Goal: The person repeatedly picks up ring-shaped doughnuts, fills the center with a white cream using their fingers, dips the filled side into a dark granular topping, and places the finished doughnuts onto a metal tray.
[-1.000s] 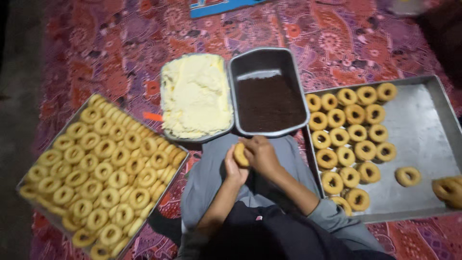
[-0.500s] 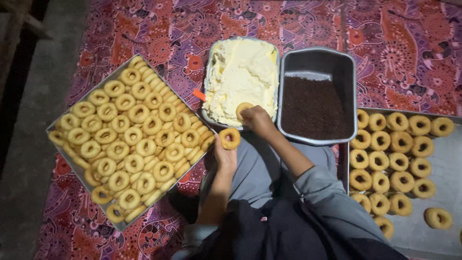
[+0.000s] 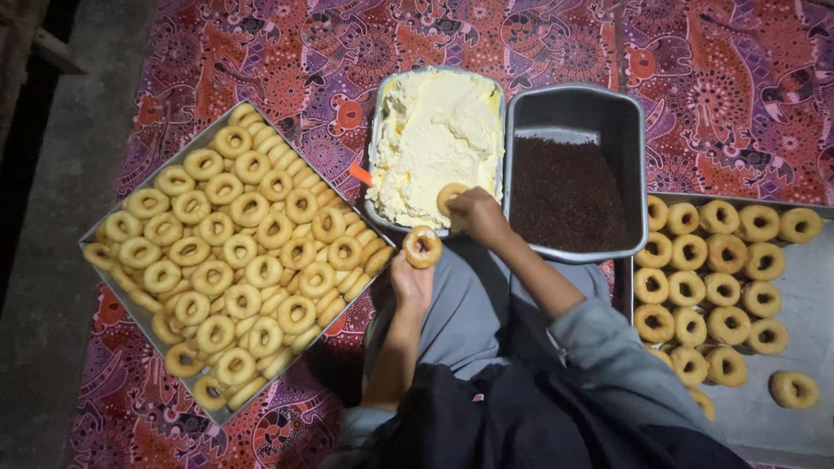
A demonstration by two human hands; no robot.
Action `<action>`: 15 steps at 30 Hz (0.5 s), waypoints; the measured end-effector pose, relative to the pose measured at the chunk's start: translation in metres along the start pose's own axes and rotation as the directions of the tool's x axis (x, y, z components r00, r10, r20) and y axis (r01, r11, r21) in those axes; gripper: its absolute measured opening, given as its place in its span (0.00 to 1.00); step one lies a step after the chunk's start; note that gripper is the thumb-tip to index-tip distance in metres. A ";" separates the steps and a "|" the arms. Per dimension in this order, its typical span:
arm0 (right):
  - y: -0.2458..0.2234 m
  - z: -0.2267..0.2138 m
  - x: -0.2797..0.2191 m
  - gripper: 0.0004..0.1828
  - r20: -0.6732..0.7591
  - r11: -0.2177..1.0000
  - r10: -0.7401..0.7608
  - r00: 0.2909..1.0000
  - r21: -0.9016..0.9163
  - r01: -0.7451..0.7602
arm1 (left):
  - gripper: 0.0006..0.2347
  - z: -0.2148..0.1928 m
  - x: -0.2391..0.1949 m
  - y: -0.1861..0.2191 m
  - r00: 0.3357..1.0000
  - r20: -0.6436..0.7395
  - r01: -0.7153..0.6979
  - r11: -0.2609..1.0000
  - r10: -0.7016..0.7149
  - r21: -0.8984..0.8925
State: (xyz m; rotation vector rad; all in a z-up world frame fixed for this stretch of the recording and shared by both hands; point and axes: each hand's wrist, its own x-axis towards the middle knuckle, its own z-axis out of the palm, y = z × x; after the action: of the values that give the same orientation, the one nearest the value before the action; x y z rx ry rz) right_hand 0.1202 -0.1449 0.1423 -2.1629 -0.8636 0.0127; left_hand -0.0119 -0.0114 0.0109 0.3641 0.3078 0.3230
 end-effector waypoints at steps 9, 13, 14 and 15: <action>-0.014 -0.006 -0.006 0.12 -0.043 0.993 -0.105 0.994 -0.062 0.102 | 0.28 0.006 0.000 -0.002 0.999 0.025 -0.049 0.998 0.048 0.031; -0.007 -0.005 -0.001 0.14 -0.035 0.998 0.064 0.997 -0.027 -0.065 | 0.28 0.006 0.001 -0.004 0.999 0.046 -0.025 0.999 0.024 0.021; -0.008 -0.004 -0.005 0.15 -0.050 0.999 0.017 0.999 0.045 -0.014 | 0.28 0.007 0.004 -0.004 1.000 0.026 -0.008 1.000 0.008 0.022; -0.013 -0.002 -0.017 0.15 -0.001 0.994 -0.063 0.998 0.094 0.063 | 0.28 0.006 0.001 -0.004 1.000 -0.003 0.019 1.000 -0.019 0.025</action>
State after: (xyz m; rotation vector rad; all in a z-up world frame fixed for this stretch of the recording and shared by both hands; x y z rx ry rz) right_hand 0.1002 -0.1503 0.1478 -2.0475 -0.9139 0.0240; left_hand -0.0083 -0.0165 0.0146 0.3853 0.3180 0.3014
